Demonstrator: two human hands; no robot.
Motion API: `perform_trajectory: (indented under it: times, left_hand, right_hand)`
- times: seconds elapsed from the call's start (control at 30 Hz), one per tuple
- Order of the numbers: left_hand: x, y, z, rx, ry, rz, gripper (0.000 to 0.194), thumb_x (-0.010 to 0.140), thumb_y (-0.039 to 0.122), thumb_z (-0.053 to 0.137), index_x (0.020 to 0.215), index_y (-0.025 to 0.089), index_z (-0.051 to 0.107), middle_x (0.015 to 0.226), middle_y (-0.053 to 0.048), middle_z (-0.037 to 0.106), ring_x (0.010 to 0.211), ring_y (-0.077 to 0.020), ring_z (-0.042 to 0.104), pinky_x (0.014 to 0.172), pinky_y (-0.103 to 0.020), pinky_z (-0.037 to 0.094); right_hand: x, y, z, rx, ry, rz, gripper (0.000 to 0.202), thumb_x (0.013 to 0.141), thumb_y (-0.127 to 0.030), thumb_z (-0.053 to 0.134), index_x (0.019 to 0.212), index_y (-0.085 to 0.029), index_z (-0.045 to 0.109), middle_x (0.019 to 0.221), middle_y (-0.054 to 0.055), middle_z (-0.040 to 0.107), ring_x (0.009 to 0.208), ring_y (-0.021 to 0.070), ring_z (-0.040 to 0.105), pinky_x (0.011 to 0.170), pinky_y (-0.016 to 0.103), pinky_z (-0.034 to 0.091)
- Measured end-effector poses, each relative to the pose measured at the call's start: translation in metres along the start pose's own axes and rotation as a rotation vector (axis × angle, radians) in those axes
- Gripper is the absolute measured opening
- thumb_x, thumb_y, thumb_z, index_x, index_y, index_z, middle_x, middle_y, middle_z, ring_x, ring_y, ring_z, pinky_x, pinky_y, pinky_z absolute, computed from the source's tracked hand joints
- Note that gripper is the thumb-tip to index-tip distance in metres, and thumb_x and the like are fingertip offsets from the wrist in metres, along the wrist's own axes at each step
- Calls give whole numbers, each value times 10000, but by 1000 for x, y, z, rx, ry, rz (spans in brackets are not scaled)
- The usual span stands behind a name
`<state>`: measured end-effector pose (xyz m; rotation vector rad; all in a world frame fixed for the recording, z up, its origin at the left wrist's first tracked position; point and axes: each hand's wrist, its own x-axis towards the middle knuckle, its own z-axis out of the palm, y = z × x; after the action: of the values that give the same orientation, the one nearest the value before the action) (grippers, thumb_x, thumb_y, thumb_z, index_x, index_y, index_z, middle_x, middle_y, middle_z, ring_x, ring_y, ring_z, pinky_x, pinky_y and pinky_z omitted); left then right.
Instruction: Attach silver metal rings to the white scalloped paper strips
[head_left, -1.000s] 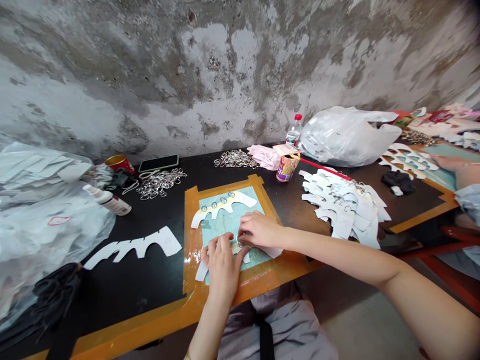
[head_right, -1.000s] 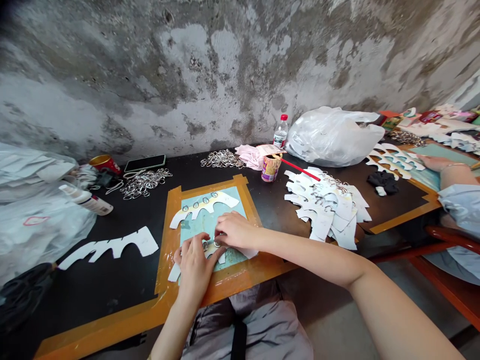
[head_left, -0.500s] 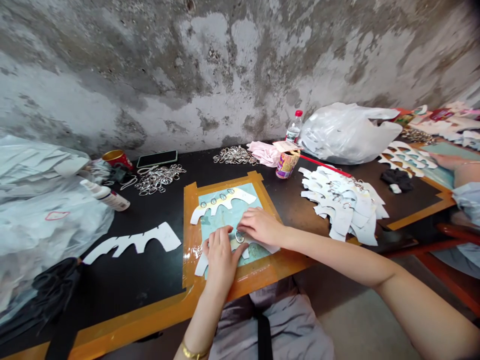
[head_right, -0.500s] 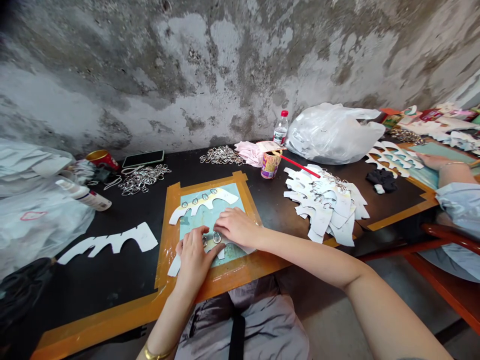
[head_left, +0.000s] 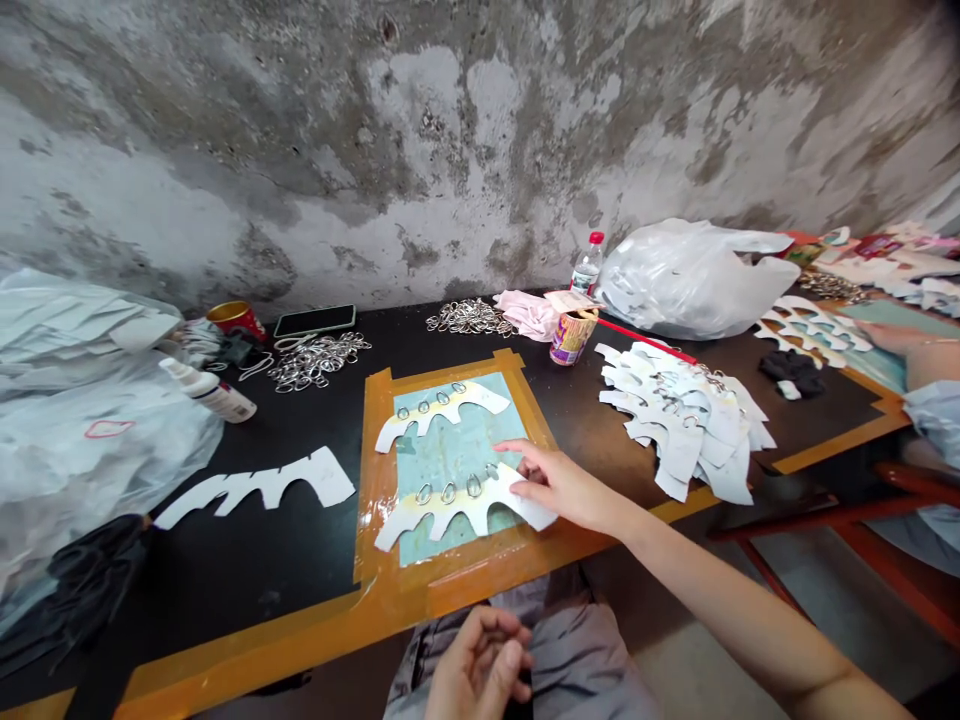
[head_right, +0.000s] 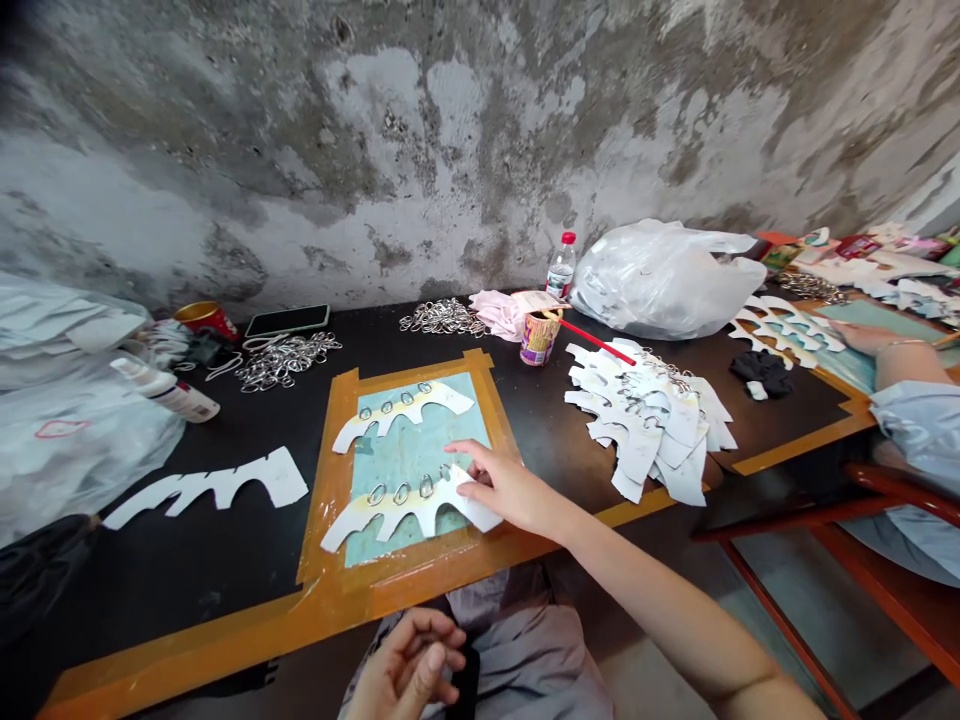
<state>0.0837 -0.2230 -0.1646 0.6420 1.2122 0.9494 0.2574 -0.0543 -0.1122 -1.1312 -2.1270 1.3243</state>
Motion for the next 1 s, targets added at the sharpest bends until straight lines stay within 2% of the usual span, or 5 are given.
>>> perform_trajectory:
  times: [0.23,0.5,0.7,0.87,1.0]
  left_hand:
    - [5,-1,26,-763,227,-198,263,698,268,816,884,141,678,989,-107,704,898,-197,686,838,-322,569]
    - [5,-1,59,-827,288,-260,138,782,19,671,815,145,625,820,-8,665,643,-105,652,677,-273,613]
    - [8,1,63,-814,296,-186,160,794,3,649,759,153,603,769,9,658,629,-77,651,673,-206,596]
    - [11,4,64,-799,319,-38,213,689,56,776,748,154,596,768,2,664,682,-100,668,726,-223,589]
    - [13,5,66,-771,257,20,245,634,150,837,782,149,642,832,-22,681,774,-114,671,759,-213,571]
  right_hand:
    - [-70,6,29,392,143,96,542,852,-256,653,1348,-312,441,815,-36,536,656,91,499,621,216,424]
    - [-126,25,43,453,238,118,557,814,-239,711,1314,-314,479,801,-43,602,651,90,543,600,208,442]
    - [-130,24,41,369,317,22,477,869,-268,655,1316,-303,493,865,-12,622,750,124,583,660,238,477]
    - [-111,4,37,33,601,-166,211,962,-232,502,1140,-239,616,997,46,601,926,162,572,793,300,468]
    - [-89,-20,46,-282,530,-327,112,931,-191,570,995,-201,662,908,37,609,880,168,552,799,328,435]
